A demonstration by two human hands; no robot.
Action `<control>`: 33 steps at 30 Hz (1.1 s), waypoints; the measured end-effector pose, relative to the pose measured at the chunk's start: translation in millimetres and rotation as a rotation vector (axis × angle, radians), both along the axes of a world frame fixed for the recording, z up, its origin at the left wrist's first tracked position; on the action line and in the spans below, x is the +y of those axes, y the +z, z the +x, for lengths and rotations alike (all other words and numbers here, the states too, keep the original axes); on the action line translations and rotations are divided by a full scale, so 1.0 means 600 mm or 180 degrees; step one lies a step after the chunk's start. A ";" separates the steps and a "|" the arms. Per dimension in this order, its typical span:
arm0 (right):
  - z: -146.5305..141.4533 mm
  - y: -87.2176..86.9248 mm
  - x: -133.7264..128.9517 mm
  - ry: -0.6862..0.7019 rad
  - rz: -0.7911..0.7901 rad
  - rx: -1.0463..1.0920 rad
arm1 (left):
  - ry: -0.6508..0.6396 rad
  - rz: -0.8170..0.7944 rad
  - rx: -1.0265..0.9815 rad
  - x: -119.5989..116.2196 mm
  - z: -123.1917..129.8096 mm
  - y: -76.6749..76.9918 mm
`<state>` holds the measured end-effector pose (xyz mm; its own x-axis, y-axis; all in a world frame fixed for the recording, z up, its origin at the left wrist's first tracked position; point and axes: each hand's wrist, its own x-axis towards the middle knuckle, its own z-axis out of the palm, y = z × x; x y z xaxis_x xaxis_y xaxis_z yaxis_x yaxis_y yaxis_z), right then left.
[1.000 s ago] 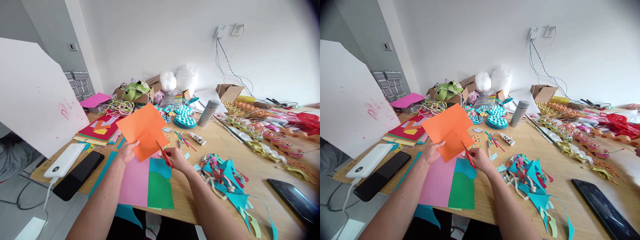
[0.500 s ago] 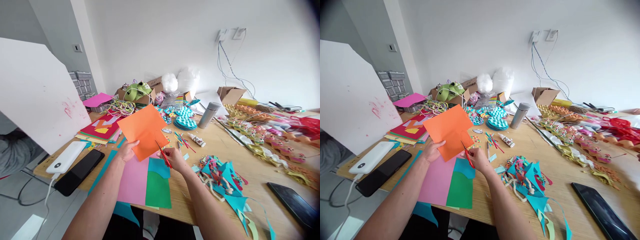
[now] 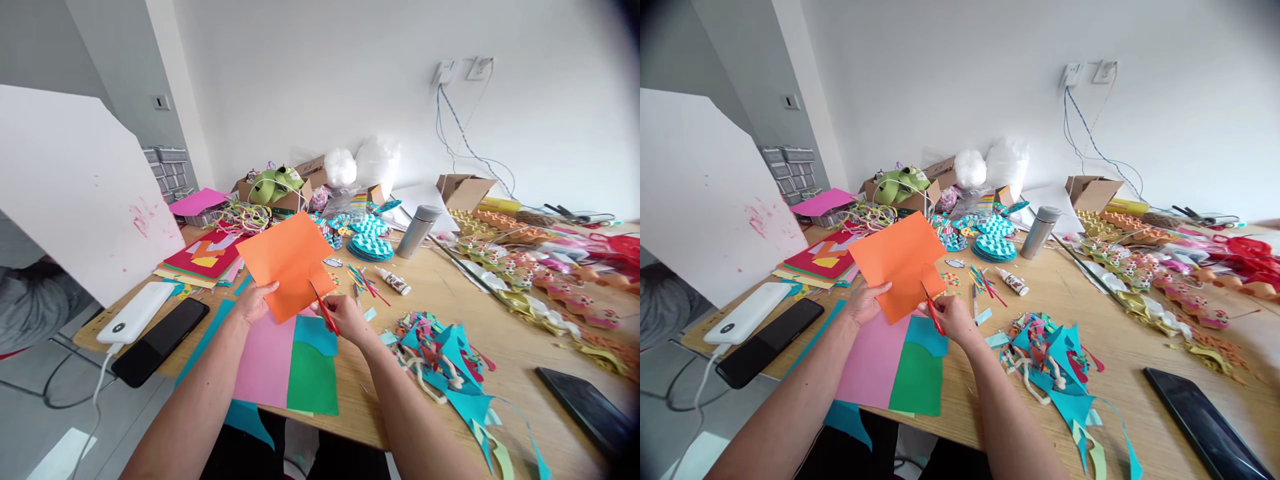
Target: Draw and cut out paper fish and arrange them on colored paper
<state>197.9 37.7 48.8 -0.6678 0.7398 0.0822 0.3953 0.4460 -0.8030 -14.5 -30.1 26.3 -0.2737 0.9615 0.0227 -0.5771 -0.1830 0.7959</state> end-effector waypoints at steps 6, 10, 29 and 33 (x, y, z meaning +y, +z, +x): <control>-0.002 -0.002 0.001 -0.0053 -0.0085 0.0022 | 0.0032 -0.0012 0.0001 0.002 0.001 -0.002; -0.002 -0.005 0.001 -0.0073 -0.0113 0.0033 | 0.0018 0.0043 -0.0014 0.003 0.002 -0.002; -0.001 0.000 -0.001 -0.0142 -0.0045 -0.0121 | 0.0013 0.0085 -0.0036 0.002 0.003 0.000; 0.000 0.002 -0.002 -0.0195 -0.0123 -0.0169 | 0.0020 0.0056 -0.0035 0.000 0.002 0.000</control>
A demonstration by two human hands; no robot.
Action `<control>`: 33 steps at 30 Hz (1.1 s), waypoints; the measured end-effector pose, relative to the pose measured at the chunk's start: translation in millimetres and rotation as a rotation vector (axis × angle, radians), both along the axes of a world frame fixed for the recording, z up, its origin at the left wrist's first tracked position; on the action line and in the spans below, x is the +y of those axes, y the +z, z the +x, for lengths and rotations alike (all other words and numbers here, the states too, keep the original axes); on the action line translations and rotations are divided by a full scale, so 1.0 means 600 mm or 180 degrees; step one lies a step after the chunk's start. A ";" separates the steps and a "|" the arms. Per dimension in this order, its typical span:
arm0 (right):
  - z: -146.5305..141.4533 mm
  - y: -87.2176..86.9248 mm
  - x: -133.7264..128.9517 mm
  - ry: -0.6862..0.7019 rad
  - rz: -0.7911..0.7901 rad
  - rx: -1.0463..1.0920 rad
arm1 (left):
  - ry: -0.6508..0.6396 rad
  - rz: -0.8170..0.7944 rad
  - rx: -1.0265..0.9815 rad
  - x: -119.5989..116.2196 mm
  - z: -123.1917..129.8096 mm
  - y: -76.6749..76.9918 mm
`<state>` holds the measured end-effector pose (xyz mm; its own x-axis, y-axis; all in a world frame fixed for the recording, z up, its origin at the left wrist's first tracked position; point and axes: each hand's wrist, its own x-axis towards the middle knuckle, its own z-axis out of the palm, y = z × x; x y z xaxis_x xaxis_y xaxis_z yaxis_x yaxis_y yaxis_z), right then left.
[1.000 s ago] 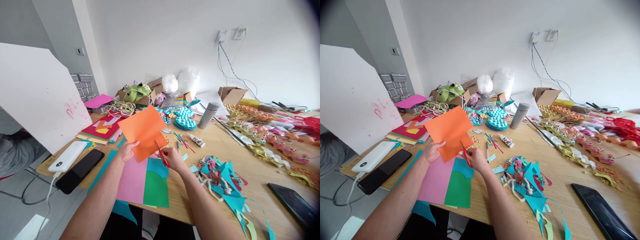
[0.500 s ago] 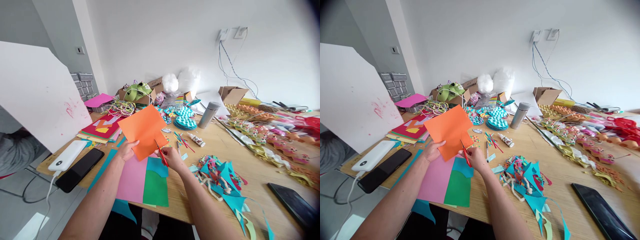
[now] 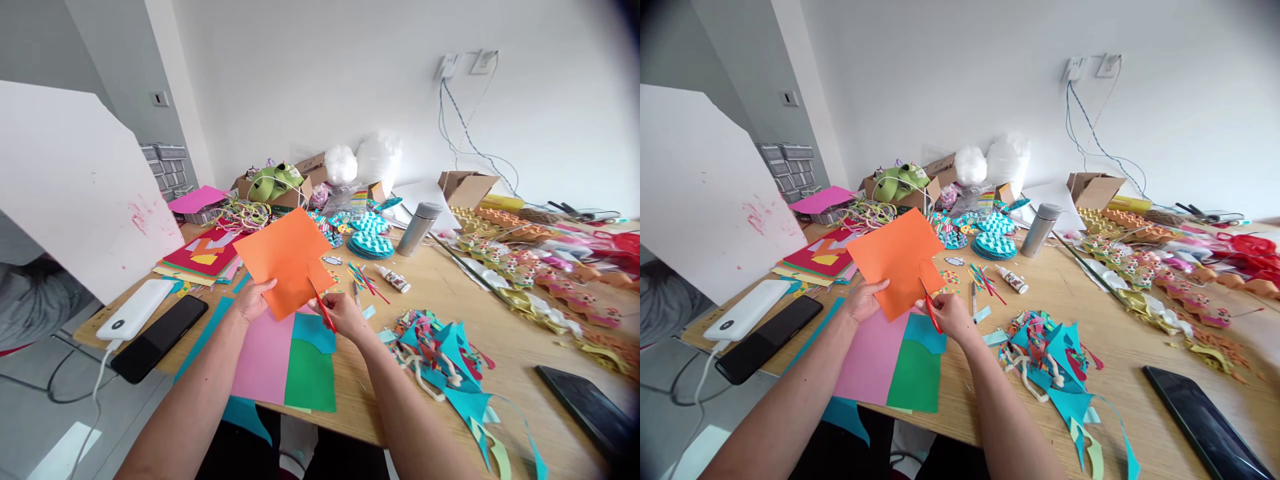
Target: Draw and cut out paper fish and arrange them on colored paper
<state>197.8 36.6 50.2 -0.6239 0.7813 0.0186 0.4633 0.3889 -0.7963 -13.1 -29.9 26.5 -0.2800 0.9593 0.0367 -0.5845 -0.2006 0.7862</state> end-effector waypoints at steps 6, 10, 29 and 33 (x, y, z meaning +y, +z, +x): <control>-0.001 0.000 0.000 -0.0076 -0.0027 0.0022 | 0.0011 -0.0051 -0.0034 0.002 0.004 -0.001; 0.000 0.001 0.000 -0.0103 -0.0093 0.0010 | -0.0007 -0.0036 0.0019 0.002 0.005 -0.001; -0.004 -0.018 0.006 -0.0122 -0.0121 0.0306 | 0.0153 -0.0073 0.0175 0.004 0.011 0.003; -0.004 -0.018 0.006 -0.0168 -0.0108 0.0259 | 0.0235 -0.0110 0.0277 0.005 0.010 0.002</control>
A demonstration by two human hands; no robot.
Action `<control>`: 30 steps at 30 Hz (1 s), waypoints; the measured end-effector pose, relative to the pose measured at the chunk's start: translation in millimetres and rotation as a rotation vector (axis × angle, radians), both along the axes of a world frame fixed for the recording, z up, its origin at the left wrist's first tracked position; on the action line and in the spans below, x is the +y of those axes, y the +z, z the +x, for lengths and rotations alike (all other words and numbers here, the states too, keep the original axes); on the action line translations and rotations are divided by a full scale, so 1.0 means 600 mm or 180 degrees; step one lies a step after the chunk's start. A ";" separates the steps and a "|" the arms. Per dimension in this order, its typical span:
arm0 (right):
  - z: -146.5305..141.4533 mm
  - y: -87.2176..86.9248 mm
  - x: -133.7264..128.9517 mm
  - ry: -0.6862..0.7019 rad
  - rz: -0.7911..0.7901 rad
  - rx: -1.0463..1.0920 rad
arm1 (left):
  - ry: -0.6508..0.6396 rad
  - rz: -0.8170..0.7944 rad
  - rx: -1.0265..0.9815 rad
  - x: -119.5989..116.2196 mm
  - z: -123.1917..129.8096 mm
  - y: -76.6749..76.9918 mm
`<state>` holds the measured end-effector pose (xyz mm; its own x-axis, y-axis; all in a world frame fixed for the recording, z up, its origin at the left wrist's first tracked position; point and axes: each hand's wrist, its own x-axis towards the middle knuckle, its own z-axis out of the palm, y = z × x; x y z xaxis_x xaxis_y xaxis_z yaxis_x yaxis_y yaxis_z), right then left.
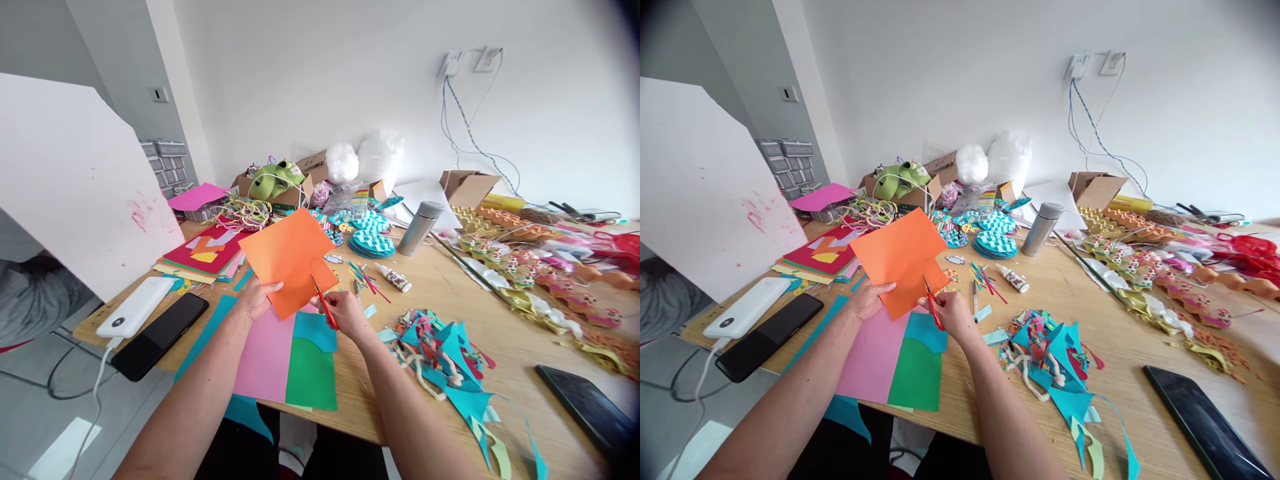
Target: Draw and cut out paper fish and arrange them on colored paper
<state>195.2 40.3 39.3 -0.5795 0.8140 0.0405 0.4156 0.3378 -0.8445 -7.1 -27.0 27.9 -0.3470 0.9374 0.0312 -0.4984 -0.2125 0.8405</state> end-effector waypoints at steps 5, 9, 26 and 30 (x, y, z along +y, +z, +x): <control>0.001 0.007 -0.003 0.0048 0.0069 -0.0094 | 0.0008 -0.0039 0.0049 0.002 -0.002 -0.005; 0.002 0.012 -0.004 0.0026 0.0070 -0.0157 | -0.0020 -0.0034 0.0098 0.003 -0.001 -0.009; -0.001 0.009 -0.002 -0.0027 -0.0231 -0.0033 | -0.0027 0.0031 0.0043 0.002 0.000 -0.010; -0.001 0.007 -0.003 0.0090 -0.0398 0.0096 | 0.0009 -0.0010 0.0015 0.002 0.000 -0.008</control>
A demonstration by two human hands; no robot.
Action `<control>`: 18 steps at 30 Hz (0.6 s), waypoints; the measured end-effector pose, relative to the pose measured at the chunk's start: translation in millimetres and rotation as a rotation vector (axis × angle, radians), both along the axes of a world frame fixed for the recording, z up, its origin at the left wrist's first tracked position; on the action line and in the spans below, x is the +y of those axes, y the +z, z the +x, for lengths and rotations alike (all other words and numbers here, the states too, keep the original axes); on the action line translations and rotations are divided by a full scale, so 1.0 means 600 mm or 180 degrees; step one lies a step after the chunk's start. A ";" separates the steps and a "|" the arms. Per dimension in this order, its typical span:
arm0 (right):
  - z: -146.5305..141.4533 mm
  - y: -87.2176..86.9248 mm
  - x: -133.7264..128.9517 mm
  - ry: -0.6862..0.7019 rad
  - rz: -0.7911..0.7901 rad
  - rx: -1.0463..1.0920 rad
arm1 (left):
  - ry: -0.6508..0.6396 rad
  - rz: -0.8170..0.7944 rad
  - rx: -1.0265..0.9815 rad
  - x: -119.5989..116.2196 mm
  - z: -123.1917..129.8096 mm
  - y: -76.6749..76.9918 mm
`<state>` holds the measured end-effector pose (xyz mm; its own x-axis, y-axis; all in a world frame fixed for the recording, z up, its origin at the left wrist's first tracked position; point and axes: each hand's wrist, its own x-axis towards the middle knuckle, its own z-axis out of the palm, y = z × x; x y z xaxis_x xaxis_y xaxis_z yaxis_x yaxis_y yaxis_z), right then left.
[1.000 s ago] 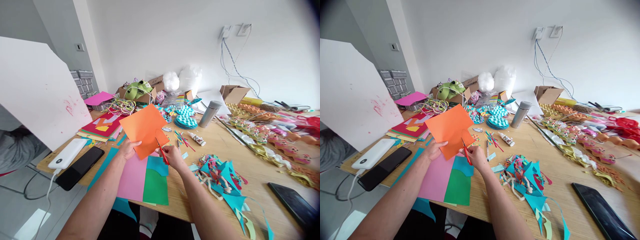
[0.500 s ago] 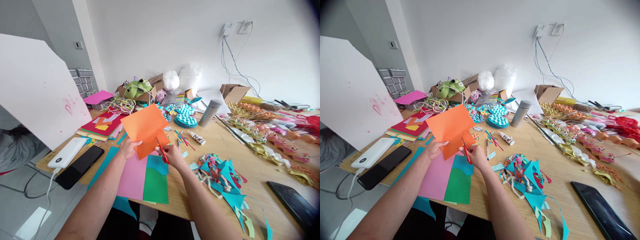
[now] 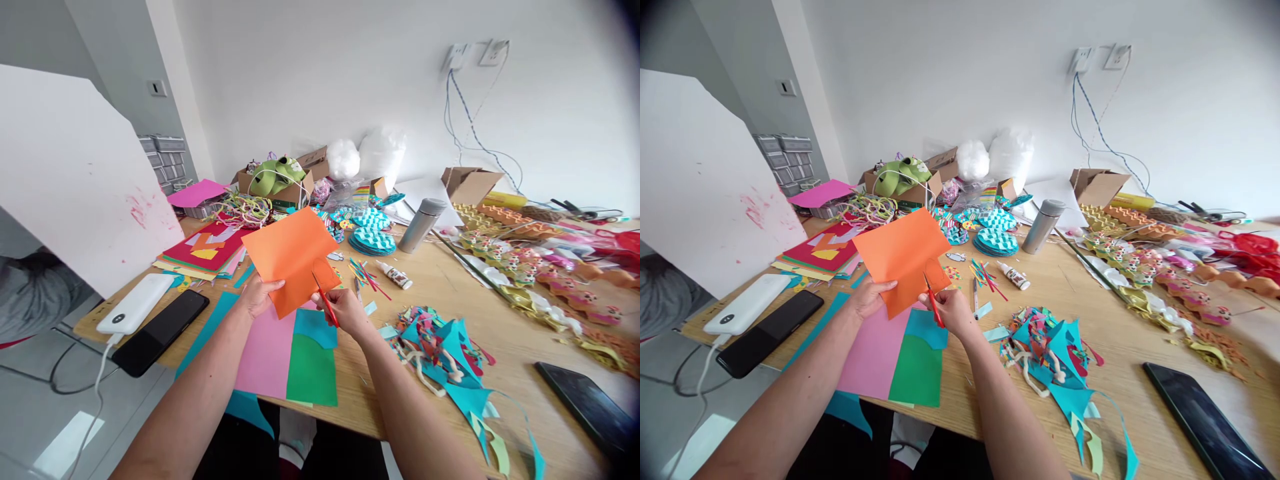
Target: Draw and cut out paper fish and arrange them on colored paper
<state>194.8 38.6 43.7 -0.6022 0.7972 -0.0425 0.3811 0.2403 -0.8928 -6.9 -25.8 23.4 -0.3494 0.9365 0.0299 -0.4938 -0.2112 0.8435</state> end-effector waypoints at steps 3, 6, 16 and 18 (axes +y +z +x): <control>-0.001 -0.001 0.000 0.0022 -0.0174 0.0059 | -0.0004 -0.0020 -0.0015 -0.001 0.001 0.001; -0.001 0.000 0.000 0.0063 -0.0348 0.0073 | -0.0027 -0.0016 -0.0024 -0.002 0.003 0.003; 0.001 0.010 -0.007 0.0205 -0.0670 0.0259 | -0.0095 0.0000 0.0006 -0.003 0.004 0.002; 0.001 0.010 -0.007 0.0205 -0.0686 0.0255 | -0.0100 -0.0006 0.0024 -0.003 0.004 0.001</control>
